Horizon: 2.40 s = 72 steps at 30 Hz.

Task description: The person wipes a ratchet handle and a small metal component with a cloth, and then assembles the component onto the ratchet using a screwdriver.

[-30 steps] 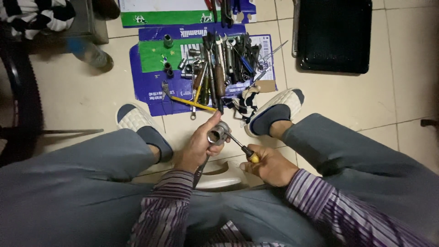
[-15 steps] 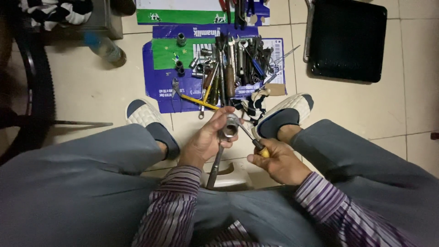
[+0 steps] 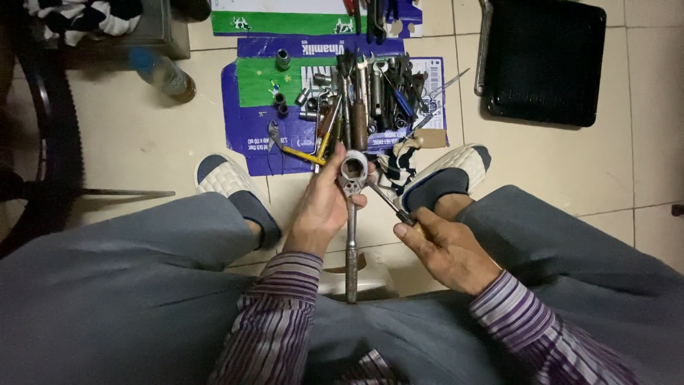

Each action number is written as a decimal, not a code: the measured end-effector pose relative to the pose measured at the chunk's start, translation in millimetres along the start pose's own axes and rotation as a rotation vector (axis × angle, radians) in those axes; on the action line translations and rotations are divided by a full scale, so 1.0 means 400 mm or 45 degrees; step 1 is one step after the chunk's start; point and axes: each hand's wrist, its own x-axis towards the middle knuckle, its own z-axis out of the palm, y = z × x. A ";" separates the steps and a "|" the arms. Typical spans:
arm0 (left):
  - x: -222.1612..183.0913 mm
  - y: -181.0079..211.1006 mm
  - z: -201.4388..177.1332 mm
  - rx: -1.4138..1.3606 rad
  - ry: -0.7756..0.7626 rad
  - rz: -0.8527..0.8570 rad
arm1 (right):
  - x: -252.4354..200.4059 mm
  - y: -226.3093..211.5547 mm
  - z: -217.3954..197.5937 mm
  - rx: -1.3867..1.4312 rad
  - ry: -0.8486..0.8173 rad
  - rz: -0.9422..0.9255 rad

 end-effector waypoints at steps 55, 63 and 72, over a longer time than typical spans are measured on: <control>-0.097 -0.136 0.121 0.576 0.574 0.404 | 0.069 0.051 0.040 -0.933 0.081 -0.046; -0.040 -0.154 0.063 0.695 0.566 0.615 | 0.065 -0.036 -0.044 -0.266 -0.382 0.191; 0.023 -0.133 -0.012 1.134 0.741 0.742 | 0.163 0.083 0.044 -0.623 -0.017 -0.232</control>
